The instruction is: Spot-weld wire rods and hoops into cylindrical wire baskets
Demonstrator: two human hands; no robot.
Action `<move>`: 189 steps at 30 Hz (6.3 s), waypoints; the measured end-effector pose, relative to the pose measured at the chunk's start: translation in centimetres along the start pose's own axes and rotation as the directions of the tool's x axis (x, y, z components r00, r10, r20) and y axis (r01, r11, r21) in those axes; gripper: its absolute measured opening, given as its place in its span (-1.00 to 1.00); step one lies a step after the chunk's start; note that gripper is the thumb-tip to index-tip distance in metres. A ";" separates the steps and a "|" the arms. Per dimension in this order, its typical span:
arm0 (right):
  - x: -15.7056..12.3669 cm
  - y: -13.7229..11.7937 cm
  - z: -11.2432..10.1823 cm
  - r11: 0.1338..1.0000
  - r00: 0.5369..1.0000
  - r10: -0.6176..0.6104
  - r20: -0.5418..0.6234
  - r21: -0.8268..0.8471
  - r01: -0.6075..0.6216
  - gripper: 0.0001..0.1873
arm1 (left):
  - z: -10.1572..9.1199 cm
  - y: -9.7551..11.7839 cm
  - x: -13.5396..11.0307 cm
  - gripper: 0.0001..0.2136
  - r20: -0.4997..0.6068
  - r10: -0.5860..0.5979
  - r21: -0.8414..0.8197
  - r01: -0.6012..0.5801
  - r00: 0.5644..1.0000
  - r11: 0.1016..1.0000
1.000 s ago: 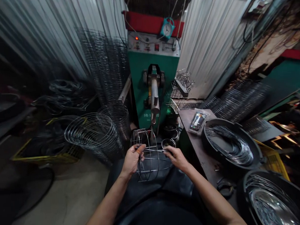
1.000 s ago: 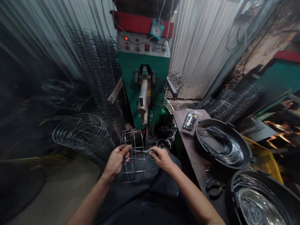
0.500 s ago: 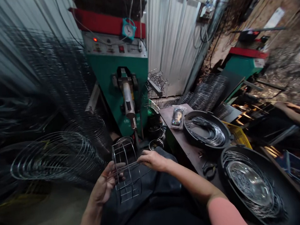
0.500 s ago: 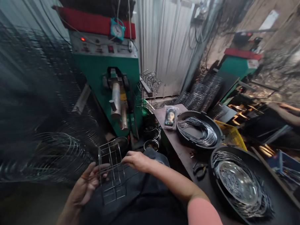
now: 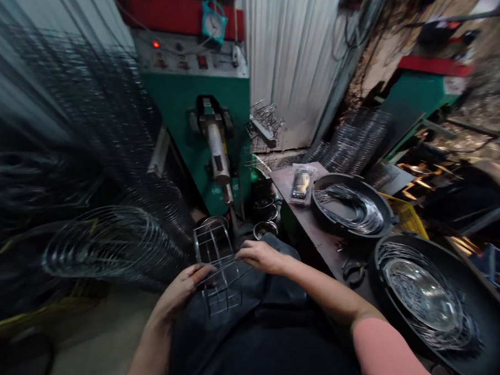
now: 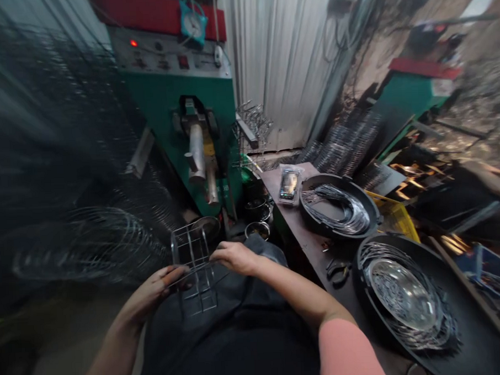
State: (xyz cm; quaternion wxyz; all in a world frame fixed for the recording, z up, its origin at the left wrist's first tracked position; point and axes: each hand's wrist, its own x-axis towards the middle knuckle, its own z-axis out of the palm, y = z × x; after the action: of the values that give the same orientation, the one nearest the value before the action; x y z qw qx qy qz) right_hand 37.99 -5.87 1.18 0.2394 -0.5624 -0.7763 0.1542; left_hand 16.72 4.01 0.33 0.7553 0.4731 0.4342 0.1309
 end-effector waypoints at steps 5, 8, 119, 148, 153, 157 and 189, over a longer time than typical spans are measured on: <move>0.2 0.8 0.2 0.999 0.999 -0.019 -0.043 0.026 0.020 -0.78 | -0.1 -0.4 0.5 -0.68 0.080 0.074 -0.088 -0.067 0.994 0.994; 0.3 0.9 0.2 1.000 0.999 -0.008 -0.032 0.013 0.008 -0.77 | 0.0 -1.1 0.9 -0.65 0.029 0.137 -0.121 -0.133 0.990 0.984; 6.4 9.7 -3.1 0.952 0.805 0.101 -0.584 -0.178 -0.249 -0.73 | 2.3 7.3 12.8 -0.68 -0.226 0.187 -0.370 -0.262 0.956 0.891; 5.7 12.7 -3.2 0.984 0.858 0.109 -0.503 -0.068 -0.165 -0.84 | 2.7 7.1 12.5 -0.64 -0.250 0.240 -0.373 -0.322 0.938 0.870; 6.1 12.9 -3.5 0.987 0.861 0.097 -0.499 -0.061 -0.146 -0.85 | 2.6 7.3 12.6 -0.62 -0.253 0.241 -0.396 -0.327 0.937 0.858; 6.5 13.0 -3.9 0.988 0.869 0.083 -0.487 -0.075 -0.136 -0.86 | 2.5 7.7 12.8 -0.61 -0.251 0.237 -0.410 -0.325 0.939 0.852; 2.0 6.7 0.5 0.955 0.777 0.294 -0.557 0.136 -0.263 -0.80 | 1.9 5.5 11.5 -0.61 -0.192 0.218 -0.429 -0.281 0.957 0.858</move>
State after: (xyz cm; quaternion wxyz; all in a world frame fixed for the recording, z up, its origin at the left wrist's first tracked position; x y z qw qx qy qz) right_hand 42.54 -1.84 -2.24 0.4497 -0.6848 -0.5726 0.0317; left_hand 26.16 12.68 -0.84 0.7896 0.3267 0.3771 0.3572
